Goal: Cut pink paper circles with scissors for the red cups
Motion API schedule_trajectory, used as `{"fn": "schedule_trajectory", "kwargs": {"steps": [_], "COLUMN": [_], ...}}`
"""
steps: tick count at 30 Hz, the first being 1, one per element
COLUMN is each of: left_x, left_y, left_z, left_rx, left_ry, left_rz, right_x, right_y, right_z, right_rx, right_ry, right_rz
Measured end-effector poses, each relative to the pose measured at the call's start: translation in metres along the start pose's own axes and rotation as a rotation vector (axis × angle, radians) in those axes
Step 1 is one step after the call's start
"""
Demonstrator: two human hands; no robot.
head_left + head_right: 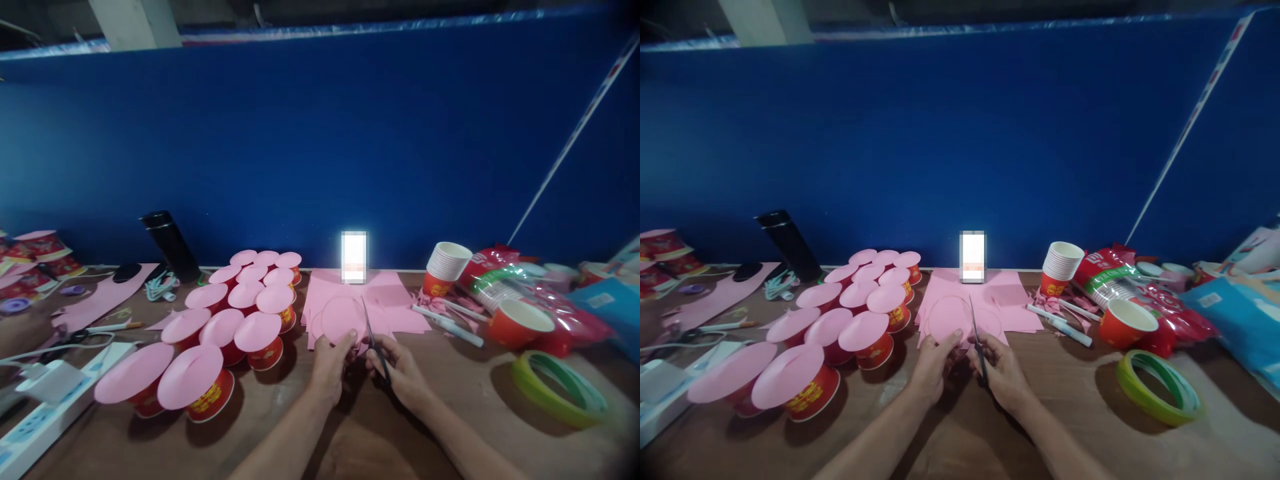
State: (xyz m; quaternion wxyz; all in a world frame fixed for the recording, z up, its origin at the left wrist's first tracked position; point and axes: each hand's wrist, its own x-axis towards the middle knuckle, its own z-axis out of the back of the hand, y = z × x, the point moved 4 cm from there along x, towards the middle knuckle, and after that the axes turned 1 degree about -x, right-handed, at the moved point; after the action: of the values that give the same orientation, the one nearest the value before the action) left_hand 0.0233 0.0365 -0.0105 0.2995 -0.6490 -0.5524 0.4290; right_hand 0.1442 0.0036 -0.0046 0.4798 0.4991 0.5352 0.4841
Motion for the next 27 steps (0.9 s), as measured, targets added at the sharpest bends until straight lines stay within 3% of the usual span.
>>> {"fn": "schedule_trajectory", "kwargs": {"steps": [7,11,27], "left_x": [0.0033,0.0019,-0.001], "left_y": [0.0003,0.0036,0.0023], "left_z": [0.0018,0.0016,0.0009], "left_rx": [0.095,0.102,0.024], "left_ry": [0.042,0.074,0.032], "left_rz": [-0.033,0.022,0.05], "right_x": [0.0003,0.0005,0.0005], "right_y": [0.0012,0.0014,-0.0009], "right_z": [0.0004,0.0003,0.0014], "right_rx": [-0.013,-0.016,0.007], "right_ry": [0.0,0.0,-0.002], "right_rz": [0.022,0.012,0.006]}}
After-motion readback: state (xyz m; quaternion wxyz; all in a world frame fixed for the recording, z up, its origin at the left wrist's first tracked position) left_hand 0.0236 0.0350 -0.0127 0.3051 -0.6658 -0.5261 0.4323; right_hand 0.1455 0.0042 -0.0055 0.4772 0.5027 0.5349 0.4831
